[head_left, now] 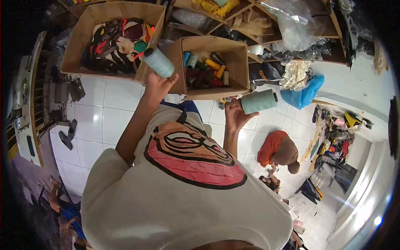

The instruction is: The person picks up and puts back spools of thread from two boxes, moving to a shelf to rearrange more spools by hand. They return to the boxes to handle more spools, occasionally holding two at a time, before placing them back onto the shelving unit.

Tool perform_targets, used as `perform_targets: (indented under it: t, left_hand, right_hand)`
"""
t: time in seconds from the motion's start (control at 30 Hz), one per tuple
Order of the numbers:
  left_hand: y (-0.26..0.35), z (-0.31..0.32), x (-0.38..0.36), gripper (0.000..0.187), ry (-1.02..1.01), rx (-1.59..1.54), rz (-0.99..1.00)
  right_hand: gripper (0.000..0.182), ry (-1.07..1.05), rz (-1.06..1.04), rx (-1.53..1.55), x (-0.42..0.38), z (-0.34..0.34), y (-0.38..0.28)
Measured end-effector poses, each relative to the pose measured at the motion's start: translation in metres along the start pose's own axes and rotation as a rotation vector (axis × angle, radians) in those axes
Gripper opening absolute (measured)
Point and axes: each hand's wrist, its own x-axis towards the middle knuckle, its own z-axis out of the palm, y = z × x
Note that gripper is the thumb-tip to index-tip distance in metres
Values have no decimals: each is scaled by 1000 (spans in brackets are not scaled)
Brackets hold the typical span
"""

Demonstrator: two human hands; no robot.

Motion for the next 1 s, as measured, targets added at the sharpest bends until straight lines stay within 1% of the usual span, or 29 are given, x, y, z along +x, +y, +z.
perform_targets:
  t: [0.07,0.1,0.13,0.2,0.23,0.3,0.33,0.37,0.47,0.57,0.67,0.7,0.77,0.8,0.83,0.87,0.93,0.97,1.0]
  left_hand:
    - [-1,-8,-1,28,-183,-46,12]
    - [1,-9,-6,29,-276,-68,26]
    - [1,0,-15,29,-203,-32,53]
    - [-4,17,-35,29,-59,24,132]
    - [-7,19,-45,27,-114,87,200]
    - [-13,-7,-43,28,-281,80,211]
    - [-12,-3,-53,29,-365,87,213]
    - [-22,-3,-67,26,-291,6,228]
    - [-35,-9,-101,33,-318,13,255]
    - [-47,-17,-155,46,-224,-15,161]
    - [-51,-51,-195,60,-320,13,201]
    - [-49,-60,-209,63,-297,-7,188]
    - [-47,-74,-234,66,-191,68,296]
    - [-45,-78,-245,68,-141,104,348]
    - [-40,-86,-255,72,-126,135,350]
    - [-37,-91,-262,71,-136,130,364]
    - [-34,-97,-277,71,-149,114,382]
    - [-31,-94,-284,72,-153,96,372]
    - [-28,-94,-287,73,-173,82,372]
  right_hand:
    - [68,-88,77,71,-6,4,1]
    - [72,-145,123,23,-9,-5,-2]
    - [70,-141,120,46,-15,-2,2]
    - [69,-115,93,-91,-24,-2,5]
    - [69,-157,134,-56,-27,-7,6]
    - [71,-273,199,-38,-32,-11,5]
    - [73,-332,226,-24,-35,-6,8]
    - [72,-363,212,-53,-41,0,11]
    - [69,-390,289,-17,-60,3,11]
    - [70,-397,352,-26,-85,-2,12]
    - [68,-406,451,-39,-102,-13,17]
    - [67,-409,484,-35,-109,-14,20]
    - [68,-331,519,-202,-129,-16,24]
    - [67,-310,557,-226,-134,-11,30]
    - [66,-288,595,-249,-140,-5,36]
    - [65,-266,634,-271,-145,0,42]
    - [63,-295,733,-207,-151,12,60]
    - [60,-305,659,-461,-168,50,71]
    - [60,-522,670,-467,-171,68,84]
